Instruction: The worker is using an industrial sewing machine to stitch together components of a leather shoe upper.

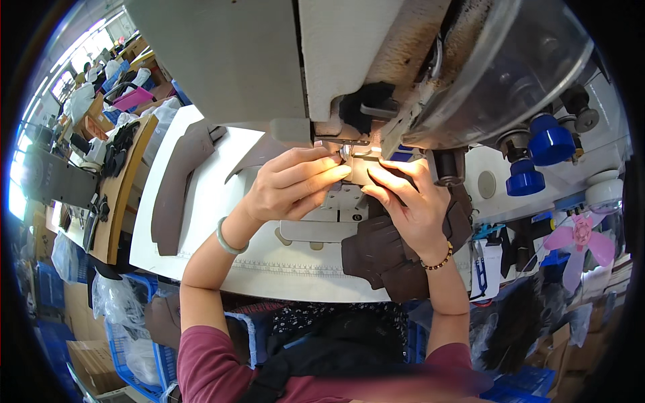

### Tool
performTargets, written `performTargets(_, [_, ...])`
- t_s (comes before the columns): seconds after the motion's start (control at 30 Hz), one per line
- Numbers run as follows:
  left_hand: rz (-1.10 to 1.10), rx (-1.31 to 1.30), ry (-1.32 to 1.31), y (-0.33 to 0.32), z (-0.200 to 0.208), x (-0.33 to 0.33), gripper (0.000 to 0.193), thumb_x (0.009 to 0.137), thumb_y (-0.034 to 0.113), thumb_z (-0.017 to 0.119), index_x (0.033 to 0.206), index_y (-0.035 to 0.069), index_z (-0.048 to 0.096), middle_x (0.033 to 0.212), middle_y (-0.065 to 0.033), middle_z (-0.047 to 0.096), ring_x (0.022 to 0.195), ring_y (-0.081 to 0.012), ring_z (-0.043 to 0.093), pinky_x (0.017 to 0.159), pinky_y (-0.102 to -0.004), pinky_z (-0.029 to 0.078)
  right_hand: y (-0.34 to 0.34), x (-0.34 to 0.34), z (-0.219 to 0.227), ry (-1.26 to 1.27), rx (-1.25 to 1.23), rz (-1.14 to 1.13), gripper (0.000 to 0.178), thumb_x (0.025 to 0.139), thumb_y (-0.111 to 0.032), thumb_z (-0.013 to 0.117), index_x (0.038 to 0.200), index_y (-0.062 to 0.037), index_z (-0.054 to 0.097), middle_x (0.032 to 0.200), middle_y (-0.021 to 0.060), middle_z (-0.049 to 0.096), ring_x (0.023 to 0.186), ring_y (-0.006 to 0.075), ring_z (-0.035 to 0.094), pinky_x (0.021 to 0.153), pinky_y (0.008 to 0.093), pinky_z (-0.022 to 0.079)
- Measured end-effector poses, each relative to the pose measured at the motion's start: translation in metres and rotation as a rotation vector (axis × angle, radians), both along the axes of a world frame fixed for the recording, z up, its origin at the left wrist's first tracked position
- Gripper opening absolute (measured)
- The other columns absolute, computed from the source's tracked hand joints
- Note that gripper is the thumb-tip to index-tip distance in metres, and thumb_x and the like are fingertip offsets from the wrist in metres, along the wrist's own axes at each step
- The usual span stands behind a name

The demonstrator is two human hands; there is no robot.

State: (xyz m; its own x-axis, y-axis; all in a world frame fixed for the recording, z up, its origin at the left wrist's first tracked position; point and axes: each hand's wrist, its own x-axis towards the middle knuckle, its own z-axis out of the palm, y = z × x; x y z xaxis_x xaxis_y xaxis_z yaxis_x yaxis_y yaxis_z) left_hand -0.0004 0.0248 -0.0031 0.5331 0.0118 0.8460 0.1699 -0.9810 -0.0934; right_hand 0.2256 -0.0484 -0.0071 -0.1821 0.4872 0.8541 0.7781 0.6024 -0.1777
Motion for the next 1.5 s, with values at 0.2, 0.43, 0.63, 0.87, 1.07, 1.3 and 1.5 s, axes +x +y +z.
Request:
performTargets(0.2, [-0.018,-0.020,-0.071,0.004,-0.006,0.001,0.040,0.063,0.001,0.069,0.102,0.005,0.072,0.099,-0.0092,0.068,0.088,-0.0256,0.066,0.074,-0.0319,0.056,-0.002,0.000,-0.004,0.046,-0.018,-0.039,0.023,0.063,-0.020,0.085,0.075,-0.0107,0.067,0.089,0.0058,0.062,0.089,0.0234,0.059,0.069,0.0334,0.047])
performTargets(0.43, [-0.021,-0.003,-0.070,0.006,-0.005,0.001,0.040,0.061,0.001,0.069,0.101,0.005,0.072,0.099,-0.0090,0.068,0.086,-0.0250,0.066,0.073,-0.0316,0.056,-0.001,-0.003,-0.003,0.102,-0.027,0.016,0.024,0.062,-0.014,0.086,0.076,-0.0067,0.068,0.088,0.0070,0.062,0.091,0.0252,0.060,0.073,0.0342,0.051])
performTargets(0.63, [-0.008,-0.012,-0.083,0.010,-0.005,0.002,0.039,0.060,0.002,0.069,0.099,0.008,0.073,0.095,-0.0072,0.067,0.081,-0.0216,0.066,0.069,-0.0297,0.054,0.001,-0.002,-0.001,0.166,-0.082,0.073,0.022,0.073,-0.009,0.079,0.092,-0.0030,0.071,0.091,0.0084,0.066,0.082,0.0208,0.062,0.069,0.0289,0.050])
performTargets(0.87, [0.029,0.019,-0.135,0.013,-0.008,0.002,0.037,0.060,0.006,0.071,0.096,0.011,0.074,0.092,-0.0062,0.068,0.069,-0.0189,0.065,0.060,-0.0264,0.052,-0.001,0.003,-0.010,0.268,-0.226,0.078,0.023,0.082,-0.006,0.073,0.103,0.0011,0.070,0.090,0.0090,0.070,0.067,0.0087,0.061,0.061,0.0205,0.046])
performTargets(1.07, [0.009,0.017,-0.120,0.016,-0.009,0.001,0.034,0.061,0.006,0.071,0.094,0.010,0.074,0.091,-0.0064,0.069,0.066,-0.0172,0.065,0.056,-0.0244,0.050,0.003,0.007,-0.015,0.271,-0.229,0.077,0.018,0.084,-0.006,0.072,0.101,0.0014,0.071,0.085,0.0048,0.068,0.067,0.0072,0.057,0.063,0.0206,0.046])
performTargets(1.3, [0.054,-0.021,-0.168,0.019,-0.011,0.003,0.032,0.062,0.010,0.075,0.093,0.010,0.073,0.088,-0.0040,0.071,0.063,-0.0150,0.063,0.055,-0.0232,0.048,0.015,0.010,-0.018,0.355,-0.243,0.140,0.015,0.076,-0.001,0.072,0.091,0.0008,0.068,0.101,0.0108,0.066,0.100,0.0281,0.058,0.085,0.0350,0.048])
performTargets(1.5, [0.089,-0.117,-0.167,0.014,-0.012,0.003,0.028,0.063,0.011,0.076,0.090,0.009,0.072,0.087,-0.0070,0.071,0.068,-0.0169,0.065,0.058,-0.0254,0.050,0.016,0.010,-0.016,0.365,-0.282,0.163,0.017,0.078,0.001,0.069,0.094,0.0010,0.066,0.101,0.0086,0.064,0.101,0.0263,0.056,0.084,0.0335,0.048])
